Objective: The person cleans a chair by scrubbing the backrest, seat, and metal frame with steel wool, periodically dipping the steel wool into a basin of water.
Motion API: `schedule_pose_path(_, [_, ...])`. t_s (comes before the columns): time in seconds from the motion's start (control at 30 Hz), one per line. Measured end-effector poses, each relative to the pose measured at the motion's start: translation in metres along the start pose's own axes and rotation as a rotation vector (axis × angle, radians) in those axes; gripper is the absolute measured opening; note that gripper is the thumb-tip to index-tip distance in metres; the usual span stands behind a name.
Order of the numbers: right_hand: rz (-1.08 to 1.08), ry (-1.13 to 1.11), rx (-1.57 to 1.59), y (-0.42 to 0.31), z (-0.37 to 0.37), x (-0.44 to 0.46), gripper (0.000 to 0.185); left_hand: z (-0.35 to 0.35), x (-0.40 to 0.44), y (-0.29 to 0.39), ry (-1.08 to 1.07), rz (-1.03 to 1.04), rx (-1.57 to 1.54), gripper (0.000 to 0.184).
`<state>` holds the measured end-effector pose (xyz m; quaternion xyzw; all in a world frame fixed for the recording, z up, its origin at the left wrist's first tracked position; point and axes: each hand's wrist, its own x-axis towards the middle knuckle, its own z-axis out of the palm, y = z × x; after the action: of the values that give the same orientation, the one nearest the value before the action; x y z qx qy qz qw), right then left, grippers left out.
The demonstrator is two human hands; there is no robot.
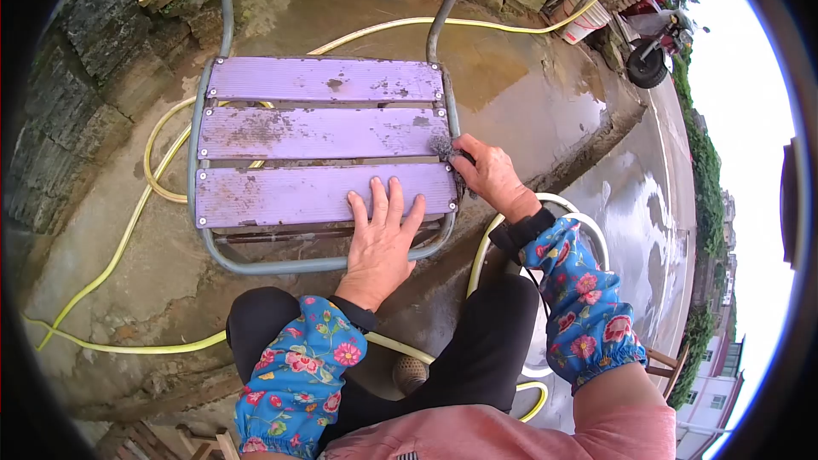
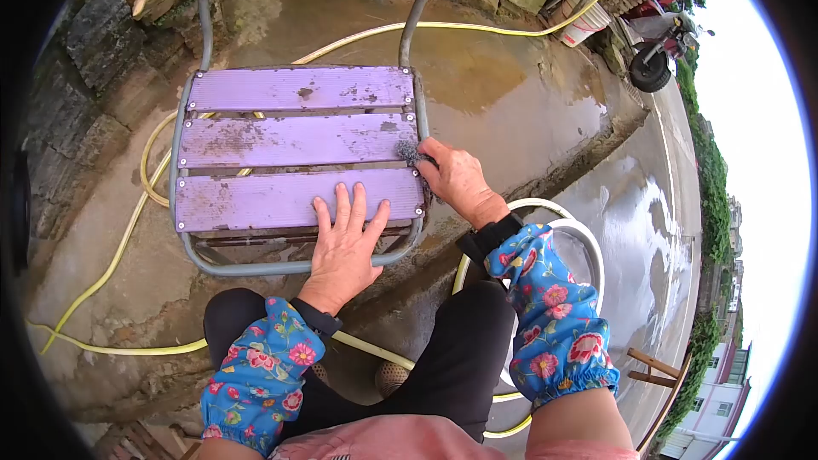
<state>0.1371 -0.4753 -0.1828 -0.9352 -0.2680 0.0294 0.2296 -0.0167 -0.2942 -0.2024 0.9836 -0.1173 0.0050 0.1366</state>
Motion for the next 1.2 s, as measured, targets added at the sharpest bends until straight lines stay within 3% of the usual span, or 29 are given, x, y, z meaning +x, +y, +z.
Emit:
schedule_pose_path(0.1, [-0.046,0.164,-0.059,0.024,0.01,0.065,0.023,0.001,0.001,0.0,0.004,0.002,-0.007,0.097])
schedule_pose_path(0.2, [0.07,0.195,-0.144,0.021,0.007,0.124,0.024,0.006,-0.001,-0.001,0.025,0.0,0.007,0.096])
schedule_pose_path(0.3, [0.06,0.149,-0.143,0.017,0.007,0.099,0.024,0.004,-0.006,0.002,0.02,0.012,0.01,0.094])
schedule_pose_path(0.47, [-0.058,-0.01,-0.109,-0.006,0.004,-0.028,0.02,0.005,-0.001,0.002,0.04,-0.007,-0.008,0.094])
schedule_pose_path(0.6, [-0.036,0.0,-0.149,0.01,0.0,0.031,0.022,0.004,-0.002,0.001,0.043,0.002,-0.02,0.094])
schedule_pose_path(0.7, [-0.075,0.149,-0.256,0.015,0.007,0.095,0.021,0.005,-0.001,0.002,0.045,0.001,-0.02,0.095])
schedule_pose_path(0.83, [-0.02,0.098,-0.062,0.019,0.005,0.046,0.021,0.008,0.0,0.002,0.098,0.006,-0.013,0.096])
schedule_pose_path(0.97, [-0.14,-0.02,-0.037,0.009,0.002,-0.029,0.021,0.004,-0.001,0.005,0.051,-0.001,-0.024,0.096])
schedule_pose_path(1.1, [-0.155,0.201,-0.132,0.03,0.012,0.062,0.017,0.004,0.001,0.004,0.033,-0.006,0.012,0.096])
schedule_pose_path(1.2, [-0.016,0.263,-0.219,0.039,0.015,0.154,0.019,0.005,0.002,0.004,0.029,-0.001,0.001,0.094])
